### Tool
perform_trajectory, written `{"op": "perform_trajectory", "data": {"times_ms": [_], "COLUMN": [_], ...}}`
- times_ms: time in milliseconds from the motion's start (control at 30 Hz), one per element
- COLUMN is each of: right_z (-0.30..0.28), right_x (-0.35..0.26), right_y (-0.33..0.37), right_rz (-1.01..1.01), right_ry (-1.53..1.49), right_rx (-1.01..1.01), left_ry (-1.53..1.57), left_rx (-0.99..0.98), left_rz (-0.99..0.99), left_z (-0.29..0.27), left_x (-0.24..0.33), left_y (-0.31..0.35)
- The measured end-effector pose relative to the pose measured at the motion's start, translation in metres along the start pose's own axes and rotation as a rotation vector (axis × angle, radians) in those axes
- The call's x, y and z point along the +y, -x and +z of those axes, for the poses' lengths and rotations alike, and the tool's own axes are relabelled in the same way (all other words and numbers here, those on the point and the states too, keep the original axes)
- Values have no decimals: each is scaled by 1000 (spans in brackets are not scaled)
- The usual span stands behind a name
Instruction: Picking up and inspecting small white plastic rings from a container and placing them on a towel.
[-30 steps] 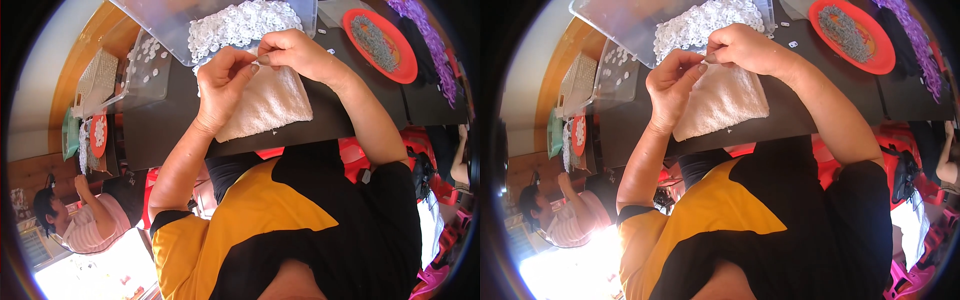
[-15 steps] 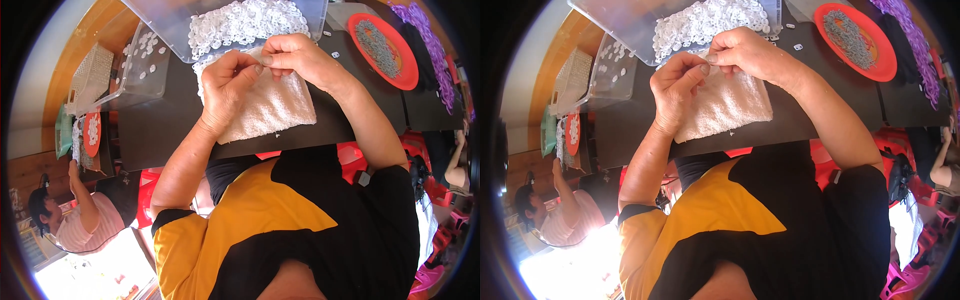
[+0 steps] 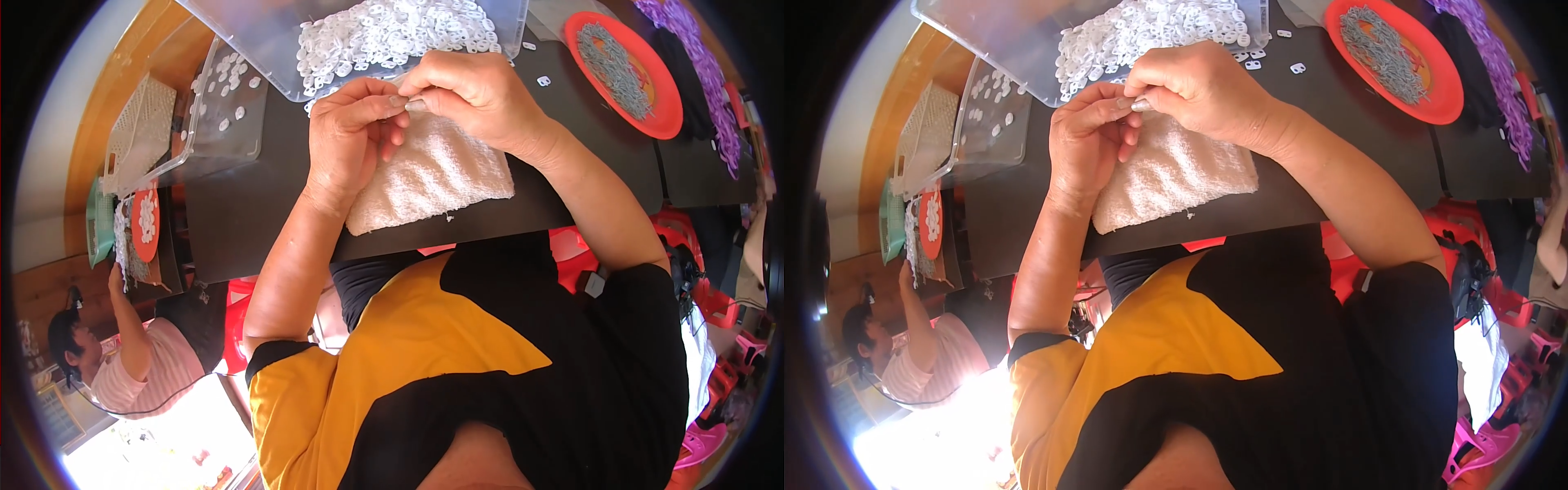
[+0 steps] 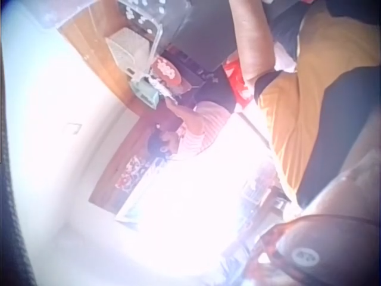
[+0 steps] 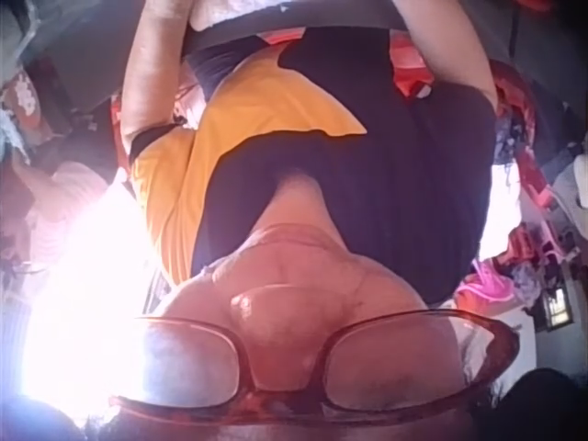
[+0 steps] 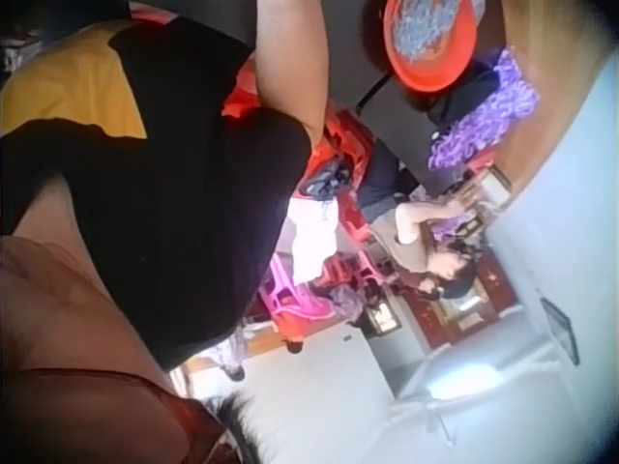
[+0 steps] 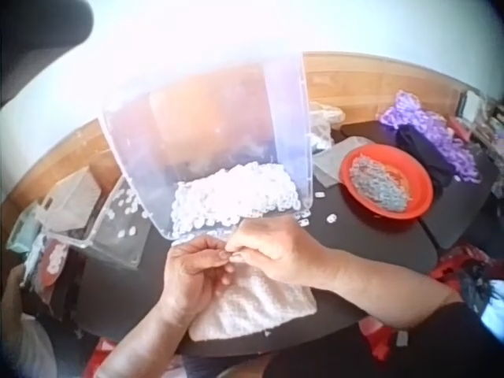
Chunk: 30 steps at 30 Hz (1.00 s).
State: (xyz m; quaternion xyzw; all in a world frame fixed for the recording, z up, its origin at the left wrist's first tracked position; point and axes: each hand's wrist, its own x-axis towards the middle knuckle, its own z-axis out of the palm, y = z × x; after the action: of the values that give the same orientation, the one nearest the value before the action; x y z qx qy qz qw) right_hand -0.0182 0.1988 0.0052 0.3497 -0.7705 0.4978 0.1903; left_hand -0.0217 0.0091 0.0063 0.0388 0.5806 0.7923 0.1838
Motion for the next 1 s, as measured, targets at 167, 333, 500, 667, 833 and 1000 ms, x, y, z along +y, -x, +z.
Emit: {"op": "perform_trajectory", "data": {"times_ms": [167, 333, 500, 667, 833, 1000], "right_z": [-2, -13, -19, -18, -11, -11], "right_x": [2, 2, 7, 13, 21, 18], "right_y": [1, 1, -5, -4, 0, -2], "right_rz": [5, 163, 417, 592, 713, 746], "right_ry": [38, -49, -353, -487, -584, -601], "right_rx": [-35, -39, 11, -1, 33, 79], "left_ry": [41, -159, -821, -1249, -1324, -1269], "left_rx": [-12, 30, -93, -82, -69, -8], "left_rz": [-29, 25, 487, 663, 691, 647], "left_z": [-1, 12, 8, 7, 6, 2], "left_x": [4, 11, -7, -22, -19, -17], "left_y": [3, 3, -17, -36, -34, -34]}}
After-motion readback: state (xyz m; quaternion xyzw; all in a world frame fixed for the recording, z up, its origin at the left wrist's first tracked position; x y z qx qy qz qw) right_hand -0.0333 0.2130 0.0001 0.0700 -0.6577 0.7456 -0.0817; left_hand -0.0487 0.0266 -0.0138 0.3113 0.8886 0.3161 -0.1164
